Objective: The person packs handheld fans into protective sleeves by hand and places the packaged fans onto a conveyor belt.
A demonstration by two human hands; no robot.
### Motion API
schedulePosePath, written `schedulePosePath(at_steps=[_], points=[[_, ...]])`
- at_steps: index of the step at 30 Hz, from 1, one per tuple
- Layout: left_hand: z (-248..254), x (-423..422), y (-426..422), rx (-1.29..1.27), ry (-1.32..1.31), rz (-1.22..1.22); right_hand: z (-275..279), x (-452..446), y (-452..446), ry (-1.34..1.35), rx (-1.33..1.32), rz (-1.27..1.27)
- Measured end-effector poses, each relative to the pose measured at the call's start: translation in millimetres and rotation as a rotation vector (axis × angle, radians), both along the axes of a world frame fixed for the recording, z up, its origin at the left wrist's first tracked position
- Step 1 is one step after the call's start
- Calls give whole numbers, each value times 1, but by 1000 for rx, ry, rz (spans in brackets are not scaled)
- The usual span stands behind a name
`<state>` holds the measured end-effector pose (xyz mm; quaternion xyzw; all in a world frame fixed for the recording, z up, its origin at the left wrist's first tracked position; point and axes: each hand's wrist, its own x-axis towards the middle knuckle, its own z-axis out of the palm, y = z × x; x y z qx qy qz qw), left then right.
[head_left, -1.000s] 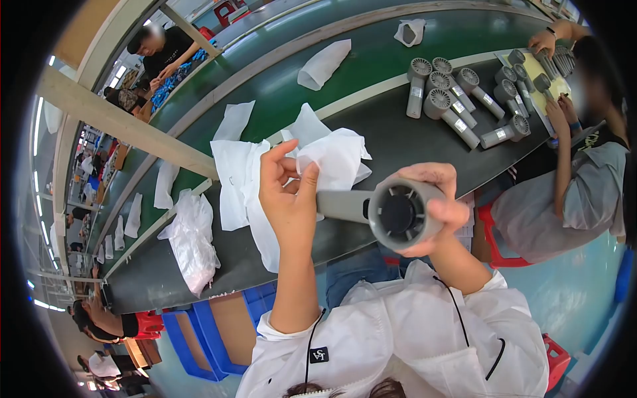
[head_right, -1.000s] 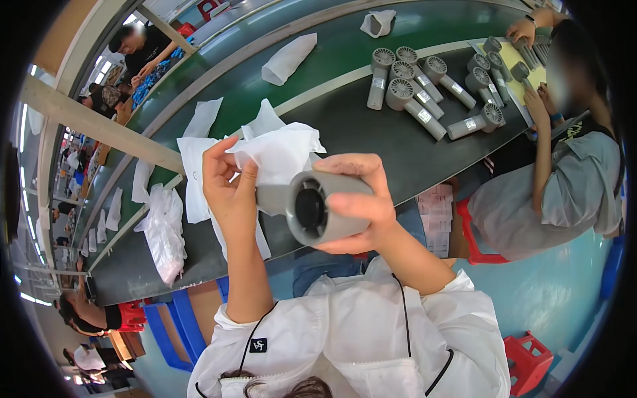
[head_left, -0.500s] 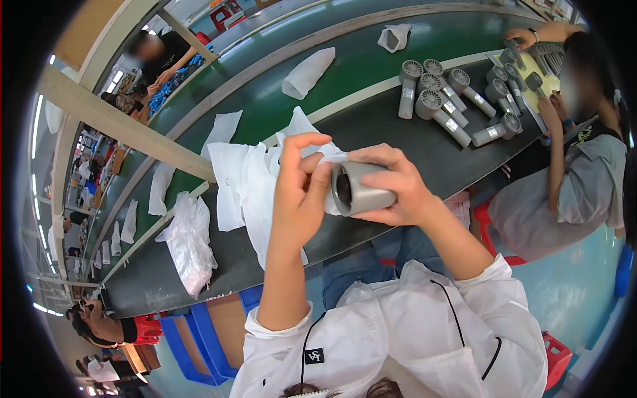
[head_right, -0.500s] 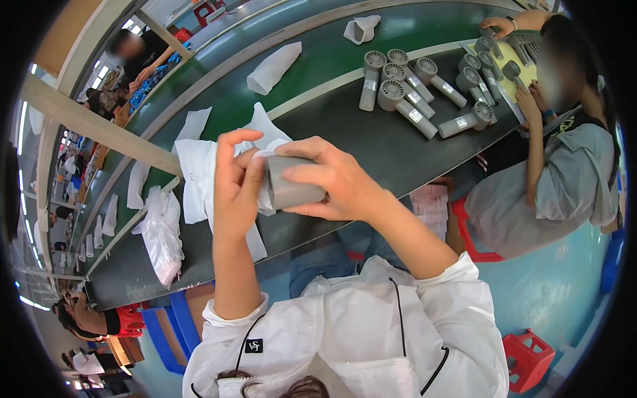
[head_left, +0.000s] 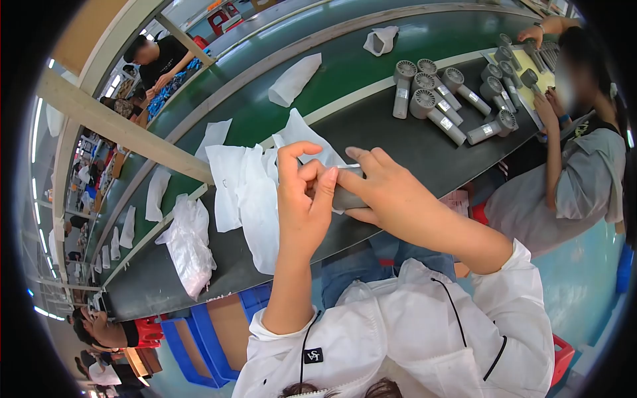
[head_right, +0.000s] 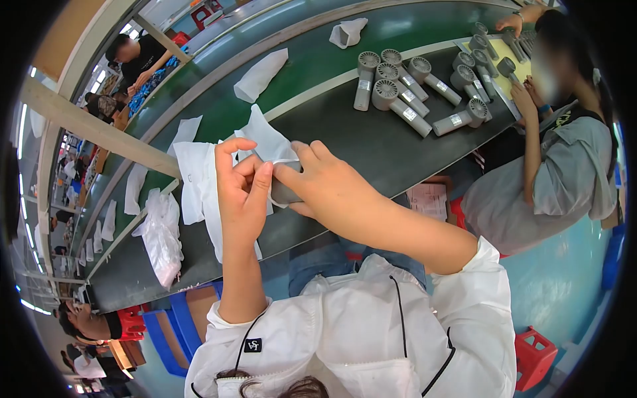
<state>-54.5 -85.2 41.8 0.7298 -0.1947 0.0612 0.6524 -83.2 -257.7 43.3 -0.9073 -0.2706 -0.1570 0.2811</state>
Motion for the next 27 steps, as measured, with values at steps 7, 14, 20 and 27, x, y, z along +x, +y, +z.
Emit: schedulePosePath(at_steps=[7, 14, 20, 27], points=[[4, 2, 5, 13, -1, -143, -13, 33, -5, 13, 291, -39], [-24, -4, 2, 325, -122, -61, -10, 35, -28, 319, 667, 192], [-52, -15, -21, 587, 27, 133, -23, 31, -1, -280, 443, 3], [-47, -10, -19, 273, 113, 166, -53, 3, 13, -66, 945, -115]])
